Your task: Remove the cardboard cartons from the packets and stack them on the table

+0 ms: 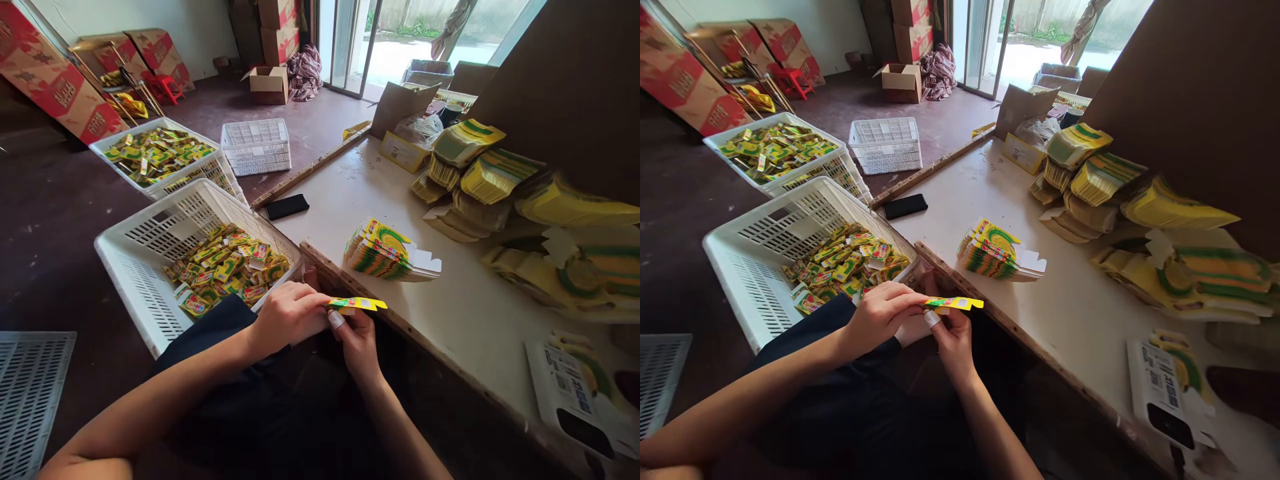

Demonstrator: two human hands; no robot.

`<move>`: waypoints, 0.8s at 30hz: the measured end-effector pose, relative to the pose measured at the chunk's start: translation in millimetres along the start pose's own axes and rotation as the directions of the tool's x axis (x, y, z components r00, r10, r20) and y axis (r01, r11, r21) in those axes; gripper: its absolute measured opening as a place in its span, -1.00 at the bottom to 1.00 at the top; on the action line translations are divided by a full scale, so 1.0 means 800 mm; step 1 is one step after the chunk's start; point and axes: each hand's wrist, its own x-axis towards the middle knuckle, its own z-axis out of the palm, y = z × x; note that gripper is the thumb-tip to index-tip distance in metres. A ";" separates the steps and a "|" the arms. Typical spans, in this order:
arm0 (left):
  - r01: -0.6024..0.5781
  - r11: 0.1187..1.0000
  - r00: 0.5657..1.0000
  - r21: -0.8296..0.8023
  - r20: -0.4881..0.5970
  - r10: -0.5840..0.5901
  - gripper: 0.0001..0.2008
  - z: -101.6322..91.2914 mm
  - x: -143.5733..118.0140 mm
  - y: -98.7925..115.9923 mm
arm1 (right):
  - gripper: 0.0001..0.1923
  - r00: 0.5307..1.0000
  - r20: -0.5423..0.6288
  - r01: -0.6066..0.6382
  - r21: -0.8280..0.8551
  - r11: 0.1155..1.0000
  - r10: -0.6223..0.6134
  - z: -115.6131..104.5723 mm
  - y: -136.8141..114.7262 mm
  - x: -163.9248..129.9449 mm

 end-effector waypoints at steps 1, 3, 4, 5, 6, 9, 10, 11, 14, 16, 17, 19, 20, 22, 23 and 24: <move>0.026 0.999 1.000 -0.036 0.002 -0.026 -0.72 -0.001 0.000 -0.001 | -0.80 1.000 0.020 0.022 -0.034 0.999 -0.022 0.000 -0.002 -0.001; 0.105 0.985 0.994 -0.137 0.018 -0.104 -0.73 -0.003 0.002 -0.005 | -0.81 0.996 0.029 0.083 -0.112 0.990 -0.081 0.000 -0.003 -0.004; 0.156 0.968 0.988 -0.198 0.028 -0.154 -0.74 -0.004 0.004 -0.007 | -0.84 0.992 0.006 0.124 -0.150 0.981 -0.124 -0.001 -0.003 -0.007; 0.211 0.943 0.977 -0.259 0.040 -0.207 -0.76 -0.006 0.005 -0.010 | -0.87 0.984 -0.034 0.167 -0.185 0.968 -0.176 -0.002 -0.001 -0.009; 0.265 0.911 0.963 -0.315 0.048 -0.263 -0.77 -0.008 0.007 -0.013 | -0.87 0.969 -0.089 0.206 -0.213 0.955 -0.229 -0.004 0.001 -0.011; 0.418 0.794 0.898 -0.442 0.070 -0.434 -0.83 -0.014 0.011 -0.019 | -0.78 0.920 -0.231 0.260 -0.247 0.933 -0.317 -0.013 0.011 -0.011; 0.457 0.753 0.875 -0.473 0.086 -0.477 -0.84 -0.014 0.011 -0.019 | -0.75 0.921 -0.240 0.253 -0.232 0.939 -0.307 -0.016 0.014 -0.009; 0.489 0.717 0.854 -0.496 0.106 -0.509 -0.85 -0.015 0.011 -0.019 | -0.73 0.934 -0.223 0.236 -0.203 0.950 -0.279 -0.020 0.016 -0.006; 0.537 0.647 0.821 -0.541 0.159 -0.549 -0.84 -0.011 0.011 -0.014 | -0.71 0.984 -0.057 0.160 -0.114 0.981 -0.167 -0.026 0.016 0.001; 0.555 0.620 0.809 -0.554 0.187 -0.557 -0.81 -0.006 0.010 -0.011 | -0.68 0.992 0.029 0.127 -0.103 0.987 -0.125 -0.026 0.013 0.002; 0.555 0.623 0.809 -0.551 0.185 -0.557 -0.80 -0.004 0.009 -0.011 | -0.66 0.992 0.044 0.119 -0.104 0.987 -0.115 -0.026 0.011 0.002; 0.516 0.692 0.839 -0.504 0.135 -0.527 -0.78 0.002 0.006 -0.011 | -0.66 0.994 0.036 0.105 -0.105 0.989 -0.102 -0.024 0.008 0.000; 0.476 0.752 0.866 -0.456 0.097 -0.490 -0.76 0.006 0.004 -0.011 | -0.66 0.996 0.021 0.094 -0.103 0.990 -0.092 -0.023 0.007 -0.001; 0.371 0.871 0.925 -0.322 0.051 -0.376 -0.67 0.015 -0.003 -0.011 | -0.66 0.998 -0.016 0.067 -0.101 0.993 -0.069 -0.021 0.005 -0.002; 0.325 0.912 0.945 -0.250 0.054 -0.322 -0.56 0.019 -0.007 -0.010 | -0.66 0.998 -0.031 0.056 -0.099 0.994 -0.059 -0.021 0.005 -0.003; 0.292 0.939 0.956 -0.182 0.067 -0.284 -0.41 0.024 -0.011 -0.010 | -0.66 0.998 -0.038 0.046 -0.096 0.994 -0.050 -0.020 0.005 -0.003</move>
